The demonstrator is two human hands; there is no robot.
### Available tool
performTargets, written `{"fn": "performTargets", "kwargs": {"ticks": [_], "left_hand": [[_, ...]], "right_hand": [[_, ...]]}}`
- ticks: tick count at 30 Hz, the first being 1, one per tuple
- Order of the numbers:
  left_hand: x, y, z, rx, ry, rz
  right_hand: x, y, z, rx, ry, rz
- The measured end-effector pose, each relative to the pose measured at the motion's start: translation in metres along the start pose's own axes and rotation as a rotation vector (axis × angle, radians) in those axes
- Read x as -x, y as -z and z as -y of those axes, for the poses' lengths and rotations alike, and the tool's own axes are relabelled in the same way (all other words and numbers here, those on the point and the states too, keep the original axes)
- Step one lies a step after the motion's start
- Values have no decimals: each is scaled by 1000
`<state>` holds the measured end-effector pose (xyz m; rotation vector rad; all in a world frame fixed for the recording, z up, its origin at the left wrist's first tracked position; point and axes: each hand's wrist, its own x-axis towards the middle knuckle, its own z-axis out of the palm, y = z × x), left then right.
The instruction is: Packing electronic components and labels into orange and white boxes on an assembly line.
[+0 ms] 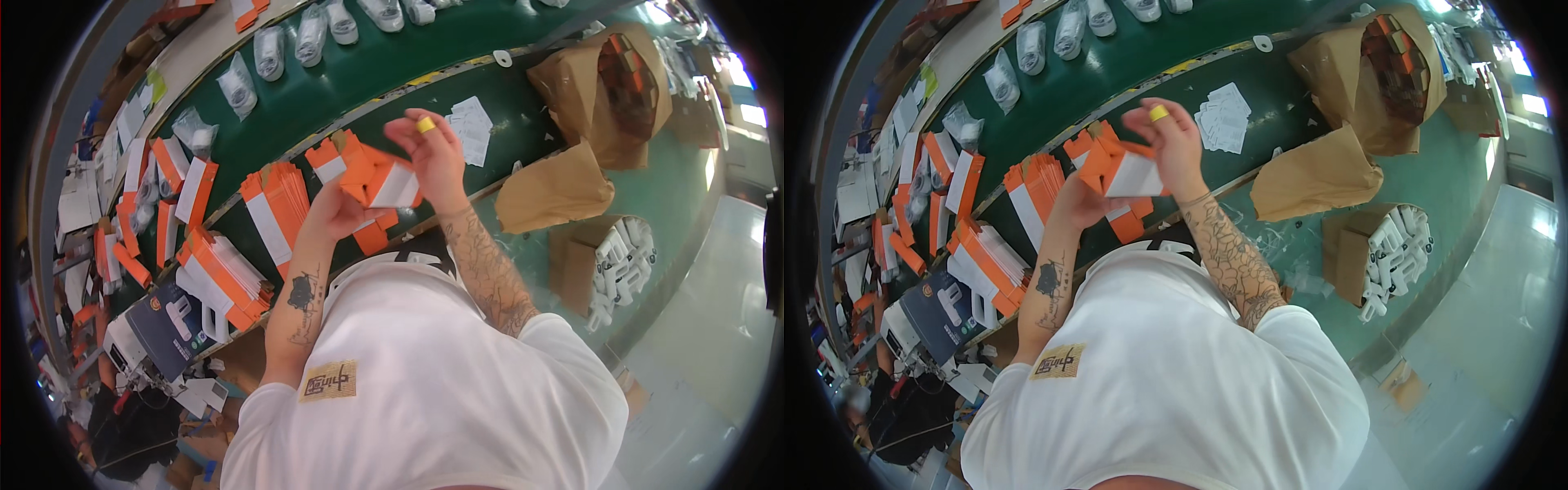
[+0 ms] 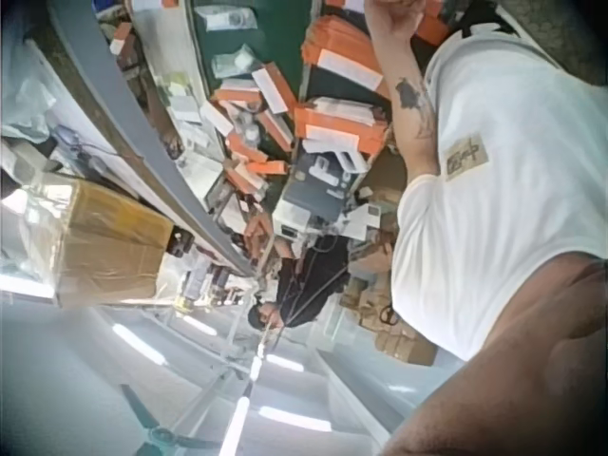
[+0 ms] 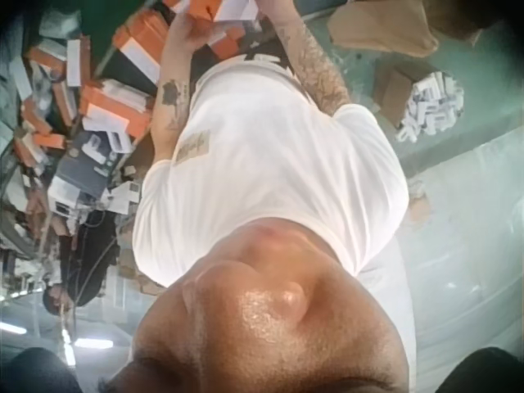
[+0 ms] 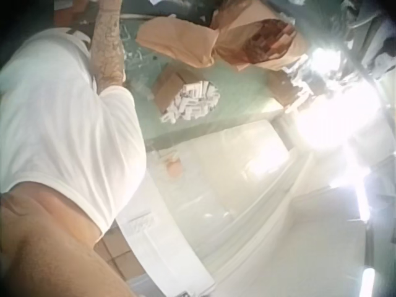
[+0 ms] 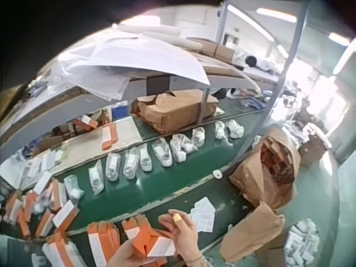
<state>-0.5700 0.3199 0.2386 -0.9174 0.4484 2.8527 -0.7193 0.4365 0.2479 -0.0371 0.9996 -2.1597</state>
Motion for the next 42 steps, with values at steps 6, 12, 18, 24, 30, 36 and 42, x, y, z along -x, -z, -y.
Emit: {"fn": "performTargets", "kwargs": {"ticks": [6,12,18,24,30,36,42], "left_hand": [[-26,-7,25,71,49,-11],[-11,-4,4,-48,207,255],[-8,14,9,-274,-206,-72],[12,70,15,-885,-538,-442],[7,71,35,-1164,-651,-595],[20,50,29,-1371,-832,-624],[48,107,-44,-833,-976,-614]], "right_hand": [[-17,61,-44,527,247,-398],[21,11,-20,627,435,58],[-32,183,-14,1861,570,-716],[-31,181,-2,1969,520,-573],[-4,-7,-11,1432,845,55],[-25,-17,-31,1688,165,875],[-30,-60,47,544,208,135]]}}
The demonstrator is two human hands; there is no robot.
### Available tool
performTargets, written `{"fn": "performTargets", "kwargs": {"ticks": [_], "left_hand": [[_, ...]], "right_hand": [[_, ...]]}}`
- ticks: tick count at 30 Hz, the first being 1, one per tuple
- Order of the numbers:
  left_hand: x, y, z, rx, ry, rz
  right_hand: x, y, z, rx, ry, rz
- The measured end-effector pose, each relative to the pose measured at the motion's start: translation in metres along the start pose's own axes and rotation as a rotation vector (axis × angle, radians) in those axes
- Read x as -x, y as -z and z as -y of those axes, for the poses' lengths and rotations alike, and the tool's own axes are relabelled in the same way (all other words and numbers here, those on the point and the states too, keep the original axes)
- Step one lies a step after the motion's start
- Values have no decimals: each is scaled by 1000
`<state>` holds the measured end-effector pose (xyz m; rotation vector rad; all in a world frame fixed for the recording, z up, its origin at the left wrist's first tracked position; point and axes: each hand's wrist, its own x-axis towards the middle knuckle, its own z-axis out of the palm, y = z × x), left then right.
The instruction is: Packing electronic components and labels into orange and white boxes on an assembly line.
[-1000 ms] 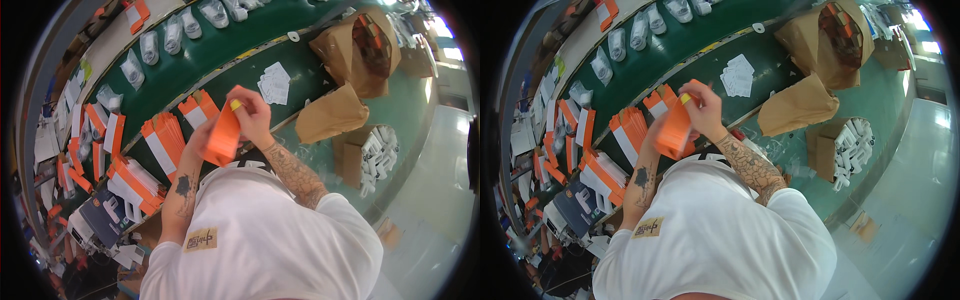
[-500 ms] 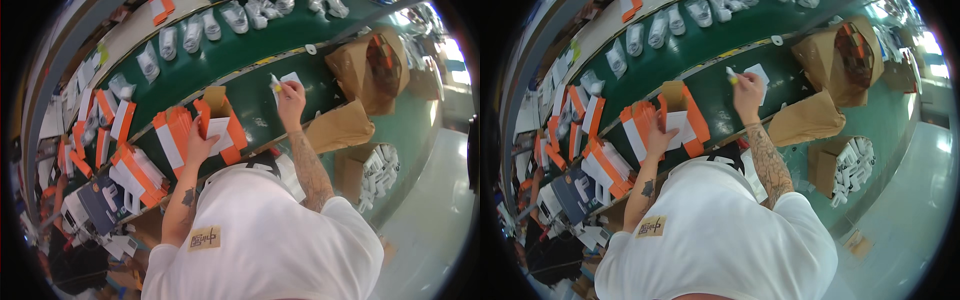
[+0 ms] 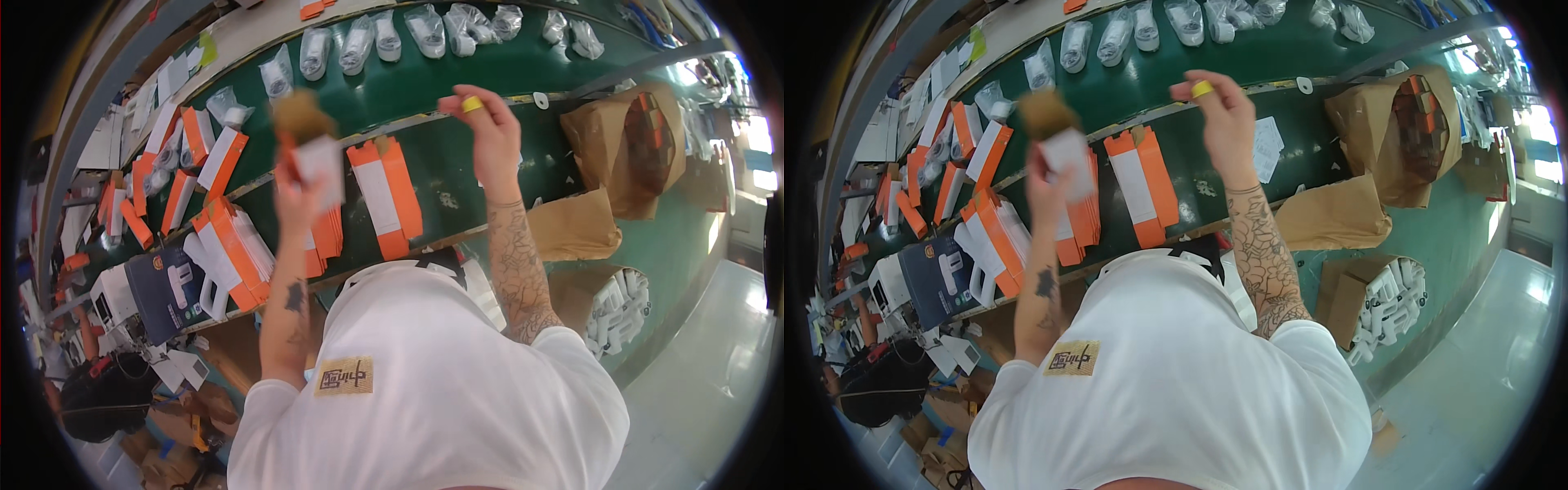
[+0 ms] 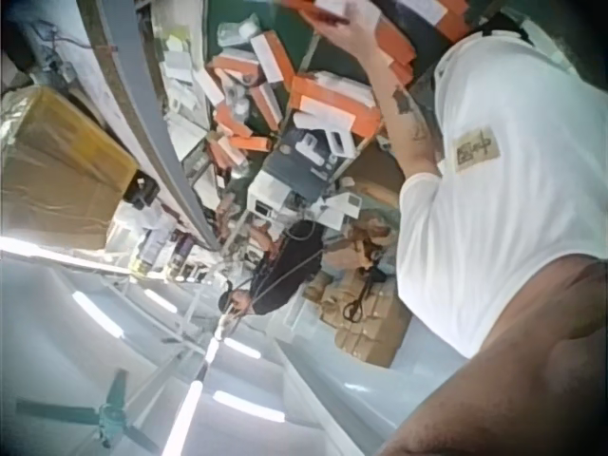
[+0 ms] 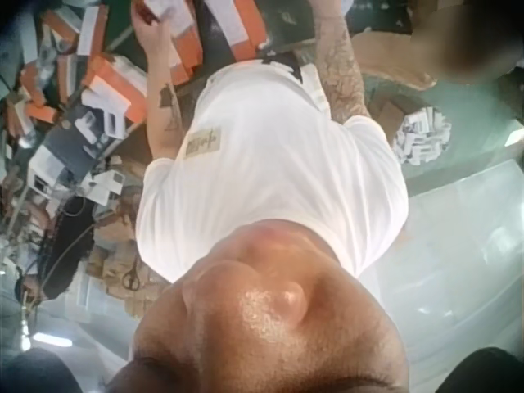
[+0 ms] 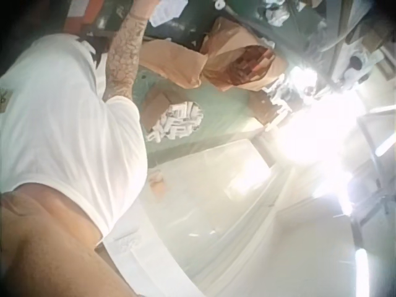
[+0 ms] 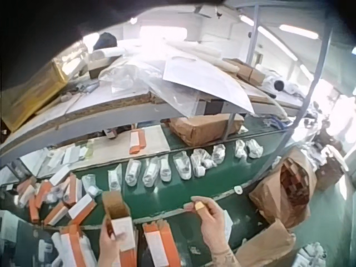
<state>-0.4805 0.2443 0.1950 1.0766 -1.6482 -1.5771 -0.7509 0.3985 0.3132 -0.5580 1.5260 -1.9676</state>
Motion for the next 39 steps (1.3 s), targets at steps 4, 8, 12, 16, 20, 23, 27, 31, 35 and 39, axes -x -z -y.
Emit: {"fn": "performTargets", "kwargs": {"ticks": [4,8,12,16,20,23,27,31,35,39], "left_hand": [[-74,64,-13,-747,-311,-707],[-30,-17,72,-506,-40,-79],[12,-104,92,-930,170,177],[33,-114,59,-544,-155,-197],[41,-118,-30,-308,114,73],[40,-133,-35,24,31,7],[27,-131,-17,203,16,-41],[31,-132,-32,140,122,33],[31,-129,-61,313,152,134],[32,-117,-78,625,270,167]], "right_hand": [[-5,21,-79,306,-265,67],[24,7,-202,1037,-54,178],[46,-17,-241,1377,114,194],[44,-30,-180,827,-308,40],[41,-22,-170,232,-311,-342],[43,-26,-146,181,-159,-223],[62,-35,-82,-91,-311,-35],[82,-46,-73,-155,-275,-73],[67,-40,-82,-61,-224,-154],[67,-38,-58,-287,-382,-116]]}}
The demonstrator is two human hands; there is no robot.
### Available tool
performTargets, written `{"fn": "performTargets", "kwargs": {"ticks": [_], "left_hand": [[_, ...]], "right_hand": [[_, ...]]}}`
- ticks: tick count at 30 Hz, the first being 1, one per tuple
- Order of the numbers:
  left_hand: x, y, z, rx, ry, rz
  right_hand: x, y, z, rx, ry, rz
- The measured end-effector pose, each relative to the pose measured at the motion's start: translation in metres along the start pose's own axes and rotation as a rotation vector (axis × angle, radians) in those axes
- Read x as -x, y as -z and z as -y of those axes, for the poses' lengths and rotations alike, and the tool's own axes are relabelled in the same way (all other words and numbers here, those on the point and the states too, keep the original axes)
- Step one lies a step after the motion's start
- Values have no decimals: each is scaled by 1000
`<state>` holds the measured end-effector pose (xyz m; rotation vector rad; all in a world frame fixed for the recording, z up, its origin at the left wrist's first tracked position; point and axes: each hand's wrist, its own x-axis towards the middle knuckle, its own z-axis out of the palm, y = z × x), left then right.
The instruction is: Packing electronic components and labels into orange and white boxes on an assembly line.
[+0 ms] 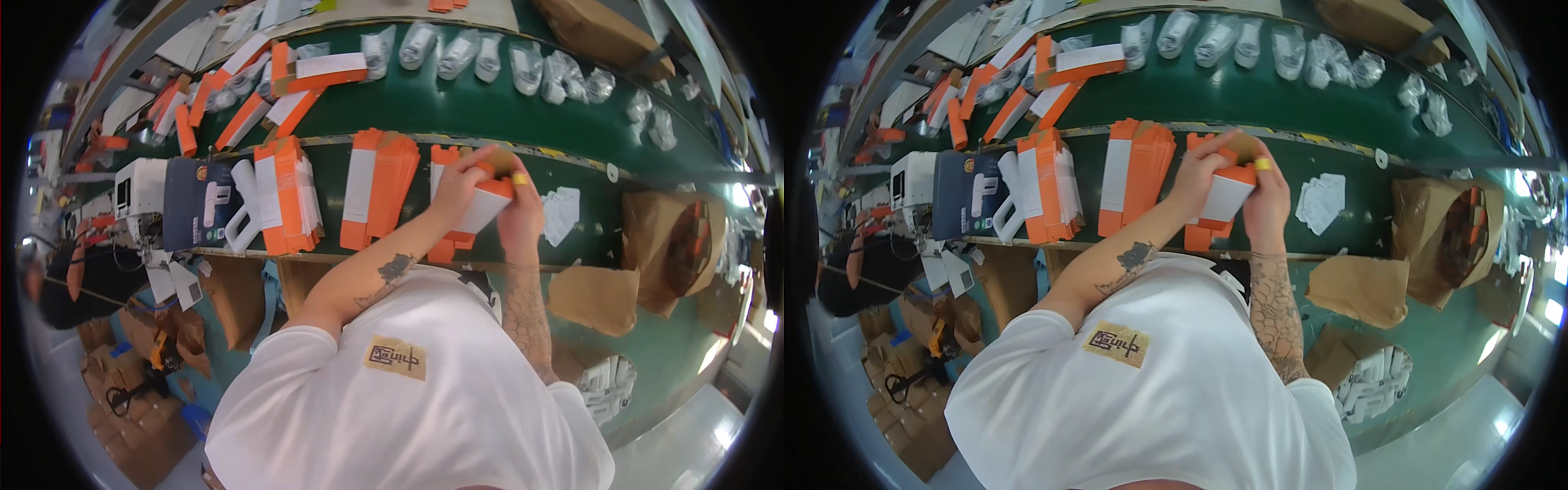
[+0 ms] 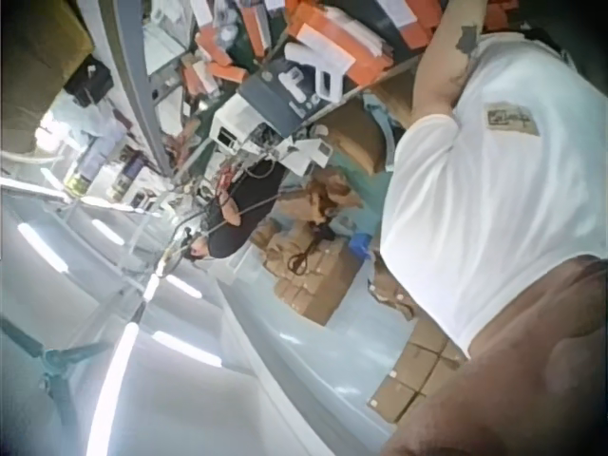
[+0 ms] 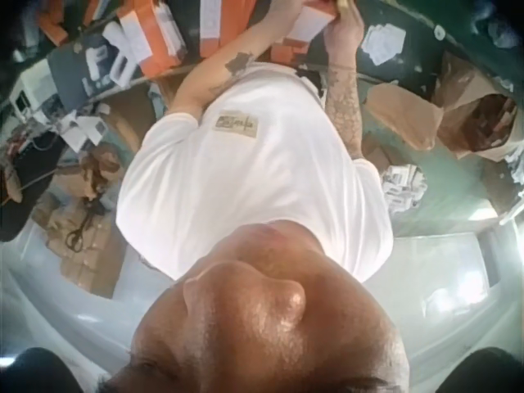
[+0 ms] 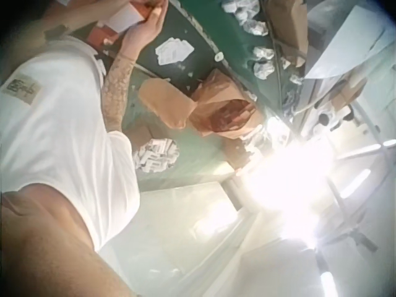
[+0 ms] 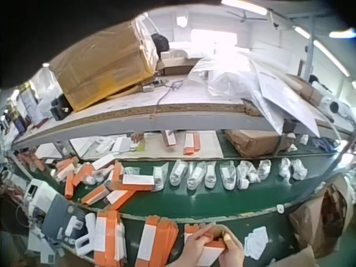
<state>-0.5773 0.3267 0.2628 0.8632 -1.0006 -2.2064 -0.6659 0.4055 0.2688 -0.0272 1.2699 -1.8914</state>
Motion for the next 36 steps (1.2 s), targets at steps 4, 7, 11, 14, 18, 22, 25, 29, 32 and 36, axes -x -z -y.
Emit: {"fn": "performTargets", "kwargs": {"ticks": [4,7,11,14,18,22,25,29,32,36], "left_hand": [[-5,6,20,-128,-240,43],[-4,15,12,94,-166,111],[-6,3,13,-208,-164,64],[-1,-11,0,-16,-143,35],[-11,10,13,327,271,-97],[1,14,-1,297,727,66],[-4,44,21,38,574,30],[-5,51,35,-486,256,126],[7,64,48,-586,243,84],[4,74,69,-742,184,53]], "right_hand": [[-13,14,-13,-55,81,113],[-5,11,0,-70,100,263],[-2,6,-13,190,167,55],[-3,6,1,6,238,137],[9,3,7,164,304,216],[-6,30,19,-264,56,167],[-59,127,-7,743,389,-435],[-73,292,-65,1707,97,-752],[-68,270,-46,1772,166,-654],[-75,255,-53,1654,311,-836]]}}
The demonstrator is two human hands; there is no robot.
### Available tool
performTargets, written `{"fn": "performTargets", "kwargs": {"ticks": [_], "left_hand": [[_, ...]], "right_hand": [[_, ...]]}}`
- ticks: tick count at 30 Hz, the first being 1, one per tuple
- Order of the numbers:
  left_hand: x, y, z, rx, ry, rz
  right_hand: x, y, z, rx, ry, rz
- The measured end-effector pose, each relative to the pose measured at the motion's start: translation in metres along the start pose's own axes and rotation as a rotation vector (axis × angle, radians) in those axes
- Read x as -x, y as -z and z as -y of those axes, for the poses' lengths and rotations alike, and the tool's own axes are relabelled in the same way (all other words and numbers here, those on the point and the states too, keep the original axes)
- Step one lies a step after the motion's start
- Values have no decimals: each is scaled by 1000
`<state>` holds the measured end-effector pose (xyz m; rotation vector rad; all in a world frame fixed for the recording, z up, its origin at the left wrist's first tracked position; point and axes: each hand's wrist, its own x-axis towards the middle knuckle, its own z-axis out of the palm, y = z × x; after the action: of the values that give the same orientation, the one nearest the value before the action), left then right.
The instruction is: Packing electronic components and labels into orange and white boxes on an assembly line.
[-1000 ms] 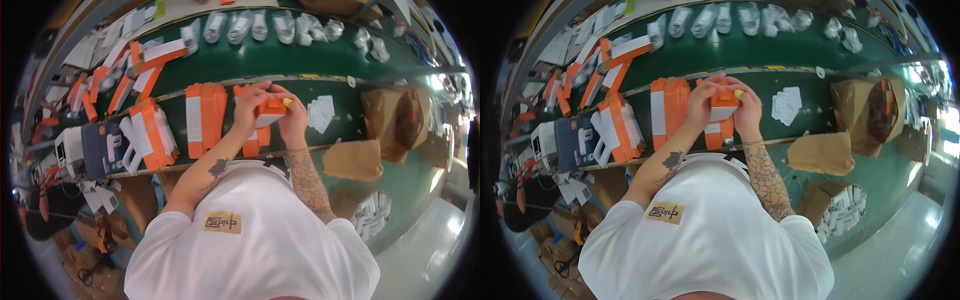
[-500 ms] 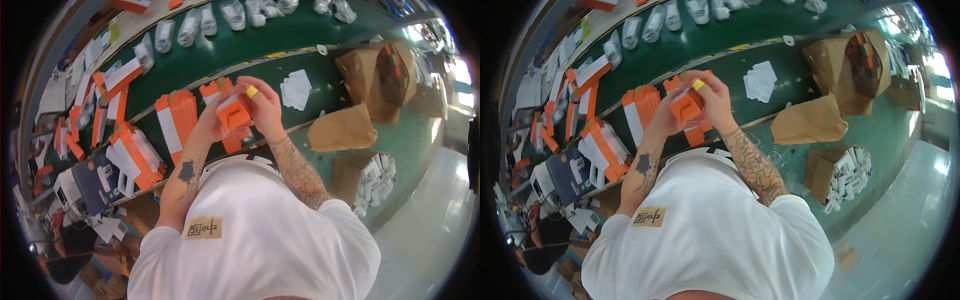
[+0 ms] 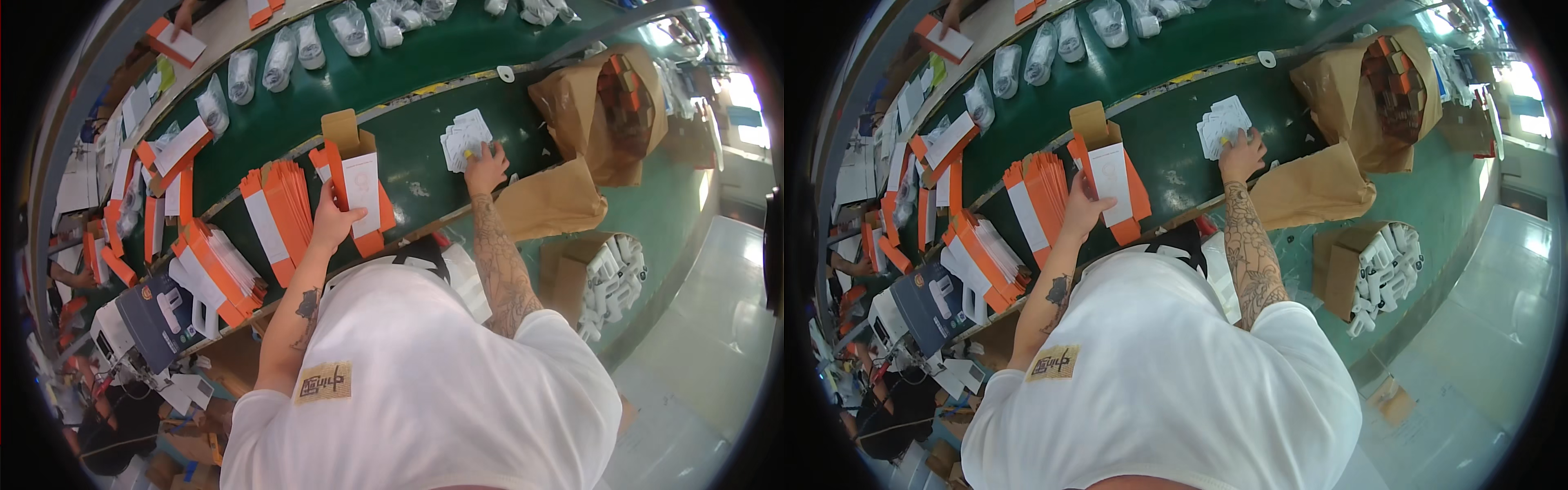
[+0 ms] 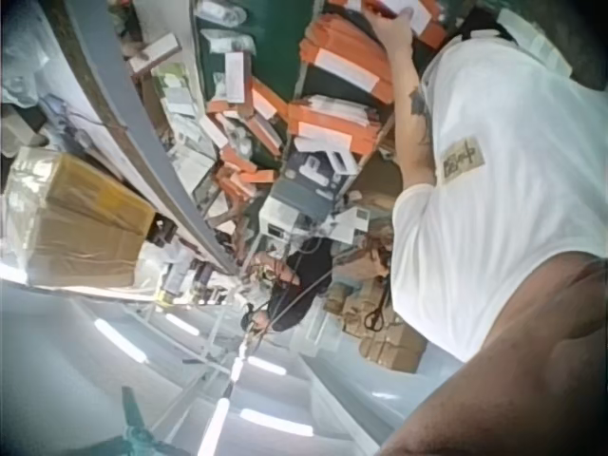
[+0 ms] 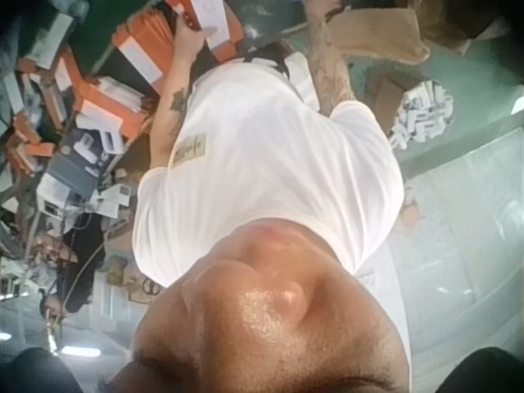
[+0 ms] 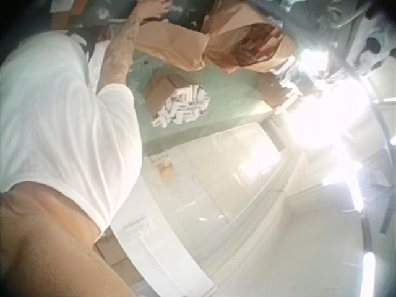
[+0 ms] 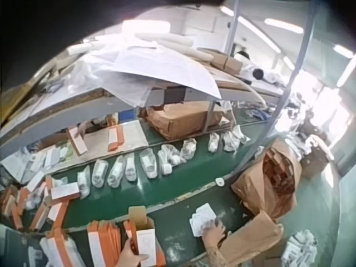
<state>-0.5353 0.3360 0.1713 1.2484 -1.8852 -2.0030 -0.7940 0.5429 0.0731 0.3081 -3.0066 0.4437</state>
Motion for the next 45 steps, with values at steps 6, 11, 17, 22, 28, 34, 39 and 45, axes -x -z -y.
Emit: {"fn": "performTargets", "kwargs": {"ticks": [6,11,17,22,28,34,39,45], "left_hand": [[7,7,13,8,-24,-34],[18,8,4,-191,-53,-156],[20,-11,1,-421,-366,-296],[35,6,-4,-446,-363,-261],[14,39,6,-308,-401,-369],[-27,196,-70,-24,-239,-797],[-49,131,-42,-462,-299,-698],[-63,8,31,-946,98,-294]], "right_hand": [[-7,12,3,-50,-17,-15],[9,109,139,-827,369,93],[39,128,194,-395,1013,383],[12,139,207,-300,984,1002],[15,150,233,-912,614,897],[5,154,231,-1455,260,652],[28,20,170,-807,162,741],[104,-35,178,-169,613,401]]}}
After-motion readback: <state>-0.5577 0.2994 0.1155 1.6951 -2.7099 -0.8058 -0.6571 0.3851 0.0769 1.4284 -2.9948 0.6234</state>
